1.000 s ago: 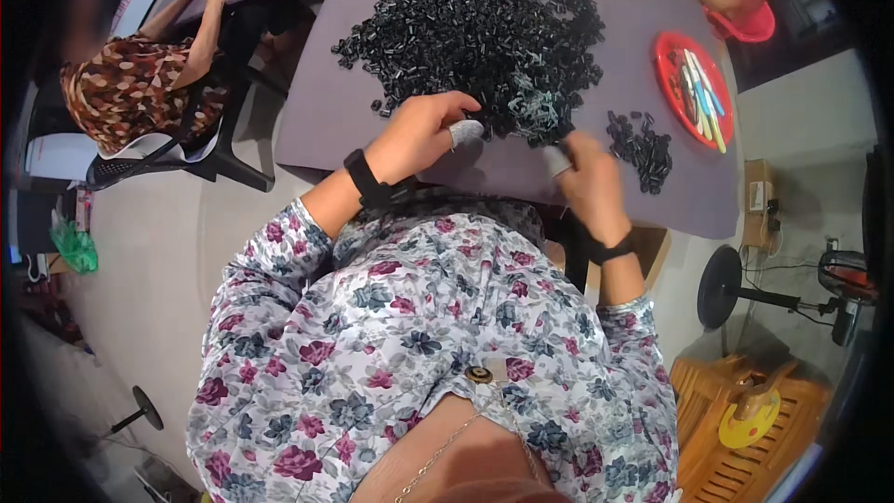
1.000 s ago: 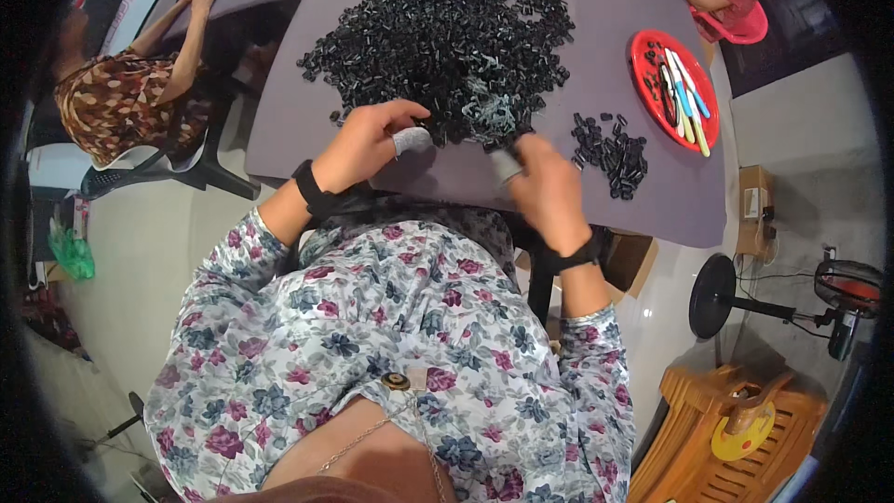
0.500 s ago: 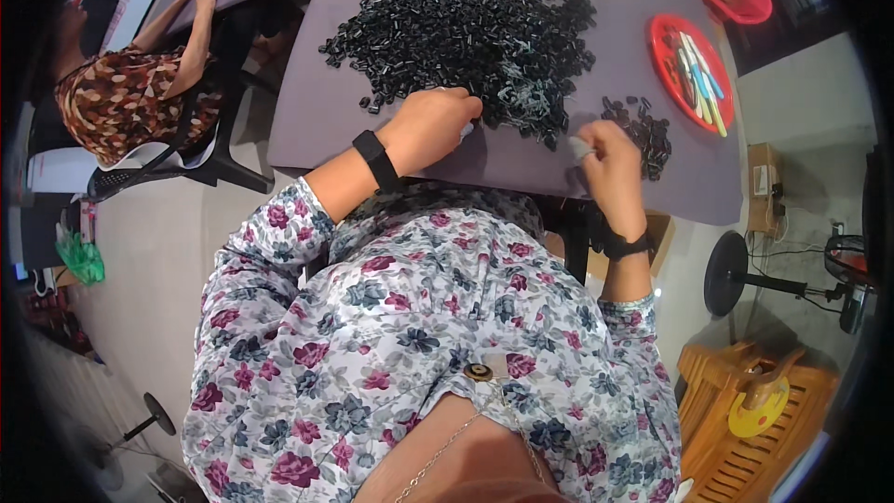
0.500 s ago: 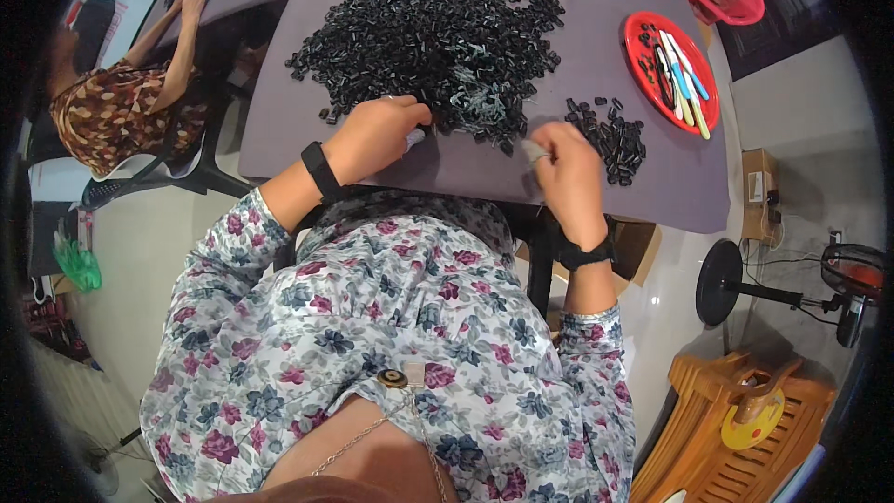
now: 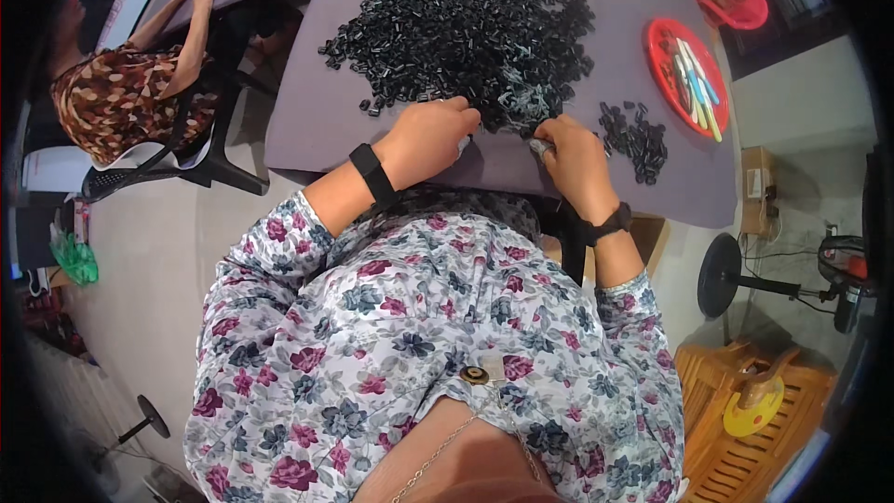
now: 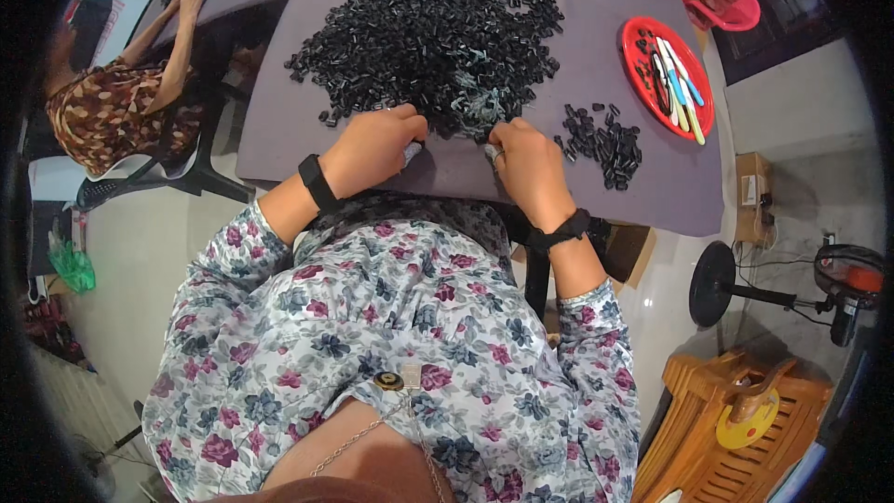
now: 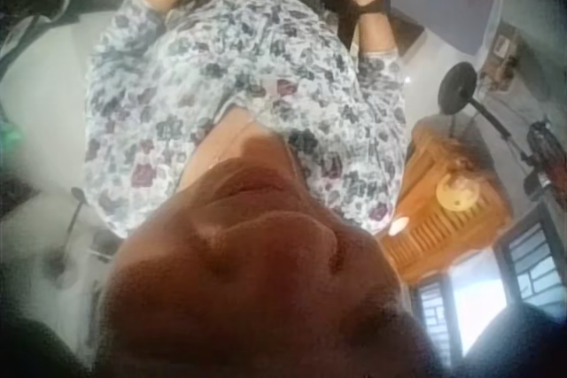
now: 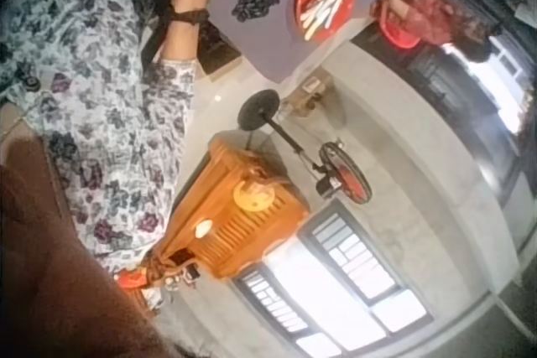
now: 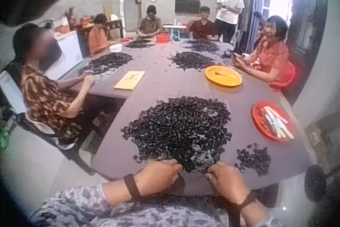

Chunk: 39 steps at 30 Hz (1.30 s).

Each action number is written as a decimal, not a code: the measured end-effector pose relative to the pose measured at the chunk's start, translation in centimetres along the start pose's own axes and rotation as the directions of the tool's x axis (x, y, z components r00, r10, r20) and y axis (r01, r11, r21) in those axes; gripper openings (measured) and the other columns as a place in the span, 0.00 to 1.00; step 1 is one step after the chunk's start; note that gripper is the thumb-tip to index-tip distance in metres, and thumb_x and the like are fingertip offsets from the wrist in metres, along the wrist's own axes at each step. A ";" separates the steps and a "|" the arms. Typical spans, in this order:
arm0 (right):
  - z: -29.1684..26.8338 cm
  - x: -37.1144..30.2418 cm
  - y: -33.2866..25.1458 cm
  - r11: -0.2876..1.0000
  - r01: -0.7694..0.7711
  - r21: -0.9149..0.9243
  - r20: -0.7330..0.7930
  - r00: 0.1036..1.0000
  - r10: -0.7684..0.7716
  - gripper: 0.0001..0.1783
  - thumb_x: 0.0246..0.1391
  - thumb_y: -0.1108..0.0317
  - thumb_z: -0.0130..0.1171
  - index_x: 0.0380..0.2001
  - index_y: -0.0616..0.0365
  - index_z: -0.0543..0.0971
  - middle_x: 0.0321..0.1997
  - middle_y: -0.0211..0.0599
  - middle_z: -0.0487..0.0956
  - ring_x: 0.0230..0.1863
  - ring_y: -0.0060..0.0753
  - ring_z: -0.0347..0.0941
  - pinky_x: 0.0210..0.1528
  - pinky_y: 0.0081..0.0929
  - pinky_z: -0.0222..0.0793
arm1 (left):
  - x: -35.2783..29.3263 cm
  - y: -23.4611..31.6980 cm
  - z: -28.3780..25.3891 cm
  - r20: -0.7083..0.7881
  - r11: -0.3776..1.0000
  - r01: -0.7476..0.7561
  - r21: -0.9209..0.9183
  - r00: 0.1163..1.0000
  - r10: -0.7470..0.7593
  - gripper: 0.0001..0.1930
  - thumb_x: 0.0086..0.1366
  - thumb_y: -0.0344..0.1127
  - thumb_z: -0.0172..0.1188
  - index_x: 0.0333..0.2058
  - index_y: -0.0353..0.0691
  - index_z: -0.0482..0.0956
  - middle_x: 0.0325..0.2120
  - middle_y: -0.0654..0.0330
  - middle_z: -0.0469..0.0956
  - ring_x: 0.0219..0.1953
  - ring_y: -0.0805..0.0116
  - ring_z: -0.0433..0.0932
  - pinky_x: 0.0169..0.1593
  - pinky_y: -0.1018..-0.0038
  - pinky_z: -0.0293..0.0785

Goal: Sorting and inspecting small black plastic components on a table in a manufacturing facility.

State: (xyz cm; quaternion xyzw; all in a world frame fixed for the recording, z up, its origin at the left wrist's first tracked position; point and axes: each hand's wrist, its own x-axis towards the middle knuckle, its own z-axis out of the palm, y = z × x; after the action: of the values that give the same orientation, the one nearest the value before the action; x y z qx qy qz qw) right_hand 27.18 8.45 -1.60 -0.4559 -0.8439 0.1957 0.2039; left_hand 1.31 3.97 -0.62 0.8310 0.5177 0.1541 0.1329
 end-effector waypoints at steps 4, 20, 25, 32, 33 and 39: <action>-0.1 0.0 0.2 0.998 -0.006 -0.061 0.008 1.000 0.006 0.11 0.49 0.80 0.58 0.38 0.60 0.81 0.39 0.48 0.80 0.42 0.59 0.78 0.44 0.46 0.75 | 0.0 -0.4 0.5 -0.018 0.999 -0.029 -0.015 0.999 0.029 0.13 0.52 0.21 0.60 0.39 0.38 0.79 0.37 0.53 0.79 0.40 0.48 0.82 0.43 0.56 0.80; -1.1 1.2 0.3 0.966 0.149 -0.212 0.161 0.980 -0.115 0.07 0.53 0.79 0.55 0.36 0.64 0.79 0.36 0.56 0.79 0.39 0.64 0.79 0.42 0.51 0.77 | -1.5 -1.5 -0.3 -0.034 0.891 0.101 -0.442 0.991 -0.129 0.23 0.50 0.11 0.50 0.45 0.32 0.80 0.40 0.49 0.80 0.44 0.51 0.82 0.48 0.64 0.78; -1.3 1.8 0.5 0.966 0.149 -0.210 0.228 0.968 -0.100 0.10 0.51 0.80 0.57 0.39 0.64 0.80 0.37 0.56 0.79 0.41 0.63 0.79 0.45 0.50 0.76 | -1.3 -1.6 -0.5 -0.063 0.865 0.108 -0.490 0.985 -0.158 0.21 0.52 0.13 0.52 0.45 0.33 0.80 0.38 0.48 0.81 0.43 0.50 0.82 0.48 0.64 0.77; -3.5 0.5 -0.6 0.978 0.105 0.179 0.110 0.986 -0.126 0.14 0.49 0.83 0.58 0.41 0.64 0.78 0.37 0.48 0.76 0.39 0.53 0.76 0.43 0.39 0.73 | -1.2 -1.6 0.4 0.091 0.594 0.243 -0.767 0.958 -0.273 0.19 0.57 0.14 0.50 0.46 0.34 0.79 0.37 0.56 0.83 0.39 0.68 0.80 0.45 0.71 0.76; -3.5 0.9 -0.5 0.970 0.117 0.212 0.089 0.986 -0.138 0.14 0.50 0.83 0.58 0.41 0.64 0.78 0.37 0.47 0.76 0.38 0.51 0.76 0.42 0.37 0.73 | -1.1 -1.6 0.4 0.084 0.609 0.238 -0.756 0.959 -0.271 0.18 0.58 0.15 0.51 0.46 0.34 0.79 0.36 0.57 0.83 0.38 0.70 0.80 0.44 0.72 0.76; -2.6 2.2 0.3 0.872 -0.143 0.468 0.157 0.985 0.077 0.15 0.55 0.86 0.53 0.44 0.64 0.79 0.38 0.38 0.79 0.33 0.30 0.77 0.37 0.27 0.74 | -0.8 -1.1 0.2 0.104 0.571 0.253 -0.781 0.954 -0.281 0.10 0.66 0.23 0.59 0.45 0.34 0.81 0.34 0.63 0.83 0.34 0.77 0.77 0.39 0.76 0.74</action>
State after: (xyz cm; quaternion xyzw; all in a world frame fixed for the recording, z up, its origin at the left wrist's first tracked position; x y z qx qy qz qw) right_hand 27.66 10.82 0.79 -0.4249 -0.7540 0.4389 0.2415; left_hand 0.18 3.70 -1.29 0.5978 0.5188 0.3563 0.4964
